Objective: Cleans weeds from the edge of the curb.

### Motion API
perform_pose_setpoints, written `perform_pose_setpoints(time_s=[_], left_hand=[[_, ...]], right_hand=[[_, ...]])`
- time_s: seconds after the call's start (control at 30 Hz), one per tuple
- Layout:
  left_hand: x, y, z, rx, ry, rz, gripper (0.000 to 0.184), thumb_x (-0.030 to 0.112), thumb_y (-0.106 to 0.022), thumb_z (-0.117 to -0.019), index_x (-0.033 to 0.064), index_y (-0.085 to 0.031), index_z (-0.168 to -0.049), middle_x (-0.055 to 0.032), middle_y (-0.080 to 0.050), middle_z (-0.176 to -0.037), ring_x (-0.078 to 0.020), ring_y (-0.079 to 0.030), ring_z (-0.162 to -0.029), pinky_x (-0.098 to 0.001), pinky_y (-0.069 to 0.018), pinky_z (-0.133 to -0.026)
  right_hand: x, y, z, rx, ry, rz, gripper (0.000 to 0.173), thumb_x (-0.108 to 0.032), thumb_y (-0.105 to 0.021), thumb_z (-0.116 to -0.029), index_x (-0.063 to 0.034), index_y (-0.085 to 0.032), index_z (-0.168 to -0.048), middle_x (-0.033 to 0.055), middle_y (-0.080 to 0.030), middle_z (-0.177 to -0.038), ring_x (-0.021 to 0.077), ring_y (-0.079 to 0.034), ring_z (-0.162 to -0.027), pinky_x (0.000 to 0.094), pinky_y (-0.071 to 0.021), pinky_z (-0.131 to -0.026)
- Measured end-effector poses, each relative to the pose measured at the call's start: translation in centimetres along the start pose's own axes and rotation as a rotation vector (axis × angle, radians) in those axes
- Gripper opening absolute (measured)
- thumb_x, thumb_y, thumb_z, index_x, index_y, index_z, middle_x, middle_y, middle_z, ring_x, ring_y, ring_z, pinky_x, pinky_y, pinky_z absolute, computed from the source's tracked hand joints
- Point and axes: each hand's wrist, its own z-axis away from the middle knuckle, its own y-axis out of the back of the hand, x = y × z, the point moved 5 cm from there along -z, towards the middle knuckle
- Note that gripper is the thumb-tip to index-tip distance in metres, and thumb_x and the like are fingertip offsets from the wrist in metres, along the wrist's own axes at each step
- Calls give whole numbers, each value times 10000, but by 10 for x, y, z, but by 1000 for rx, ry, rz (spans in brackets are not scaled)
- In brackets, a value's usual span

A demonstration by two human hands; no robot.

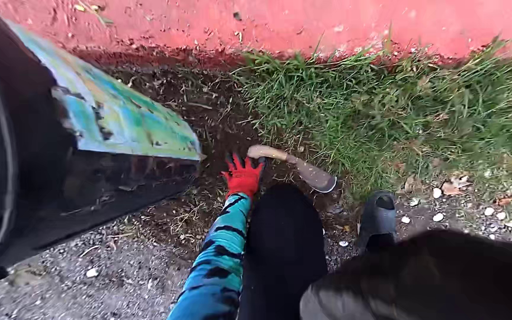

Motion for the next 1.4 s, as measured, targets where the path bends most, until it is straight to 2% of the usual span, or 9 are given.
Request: perform_pose_setpoints(time_s=[0.07,0.13,0.27,0.37,0.57,0.83,1.2,1.33,1.4], left_hand=[[21,33,-14,-344,77,-27,678,420,-545,-1037,212,-302,-1635,-226,58,-1723,-525,41,-1561,-874,-130,-1095],[27,43,-17,-384,85,-3,649,373,-539,-1047,202,-316,-1633,-236,56,-1720,-524,40,-1561,-863,-121,-1103],[31,44,-18,-439,45,-71,621,231,-586,-1027,318,-369,-1603,-270,-10,-1710,-584,-14,-1536,-884,-159,-1064],[30,46,-16,-422,77,-44,593,320,-517,-1059,242,-346,-1621,-265,-31,-1712,-558,-35,-1548,-857,-156,-1098],[30,48,-16,-389,99,-19,612,412,-458,-1076,173,-334,-1626,-260,-15,-1714,-539,-21,-1557,-845,-117,-1119],[30,49,-20,-381,116,7,632,471,-439,-1076,172,-340,-1624,-241,-14,-1720,-531,-12,-1560,-829,-122,-1126],[32,50,-18,-355,60,-22,651,370,-481,-1079,300,-201,-1663,-251,48,-1716,-568,7,-1544,-868,-146,-1081],[33,53,-18,-376,113,-7,684,576,-331,-1079,279,-163,-1671,-200,42,-1731,-531,8,-1560,-856,-133,-1100],[34,60,-20,-385,124,0,713,647,-276,-1059,291,-174,-1669,-187,17,-1735,-519,-8,-1565,-838,-138,-1117]], right_hand=[[46,18,-59,-192,-110,-11,205,-304,-590,-1029,-209,-731,-1143,-73,-677,-781,3,-605,-607,218,-528,-539],[93,31,-101,-56,-302,106,148,-218,-606,-1035,-142,-733,-1047,4,-655,-757,101,-600,-623,321,-521,-585],[224,6,-175,30,-578,396,363,-326,-576,-1023,-58,-664,-1252,215,-684,-1198,381,-649,-1154,618,-497,-981],[287,-44,-201,52,-729,474,653,-508,-549,-986,-38,-531,-1439,245,-559,-1431,426,-547,-1321,655,-450,-1053],[270,-56,-228,281,-478,624,550,-451,-528,-977,-108,-608,-1400,192,-587,-1416,384,-546,-1321,620,-428,-1062],[229,-63,-290,109,-326,589,476,-233,-483,-1055,-110,-493,-1515,187,-559,-1470,392,-511,-1372,621,-366,-1130],[229,71,-80,174,-413,289,564,-426,-790,-867,-172,-644,-1349,85,-664,-1312,227,-623,-1225,497,-493,-1065],[318,68,-8,148,-561,-370,273,-289,-575,-1030,-130,-630,-1245,8,-639,-795,98,-624,-593,281,-552,-513],[321,60,22,200,-454,-733,325,-297,-573,-1007,-160,-586,-1302,14,-664,-844,118,-658,-645,287,-585,-571]])
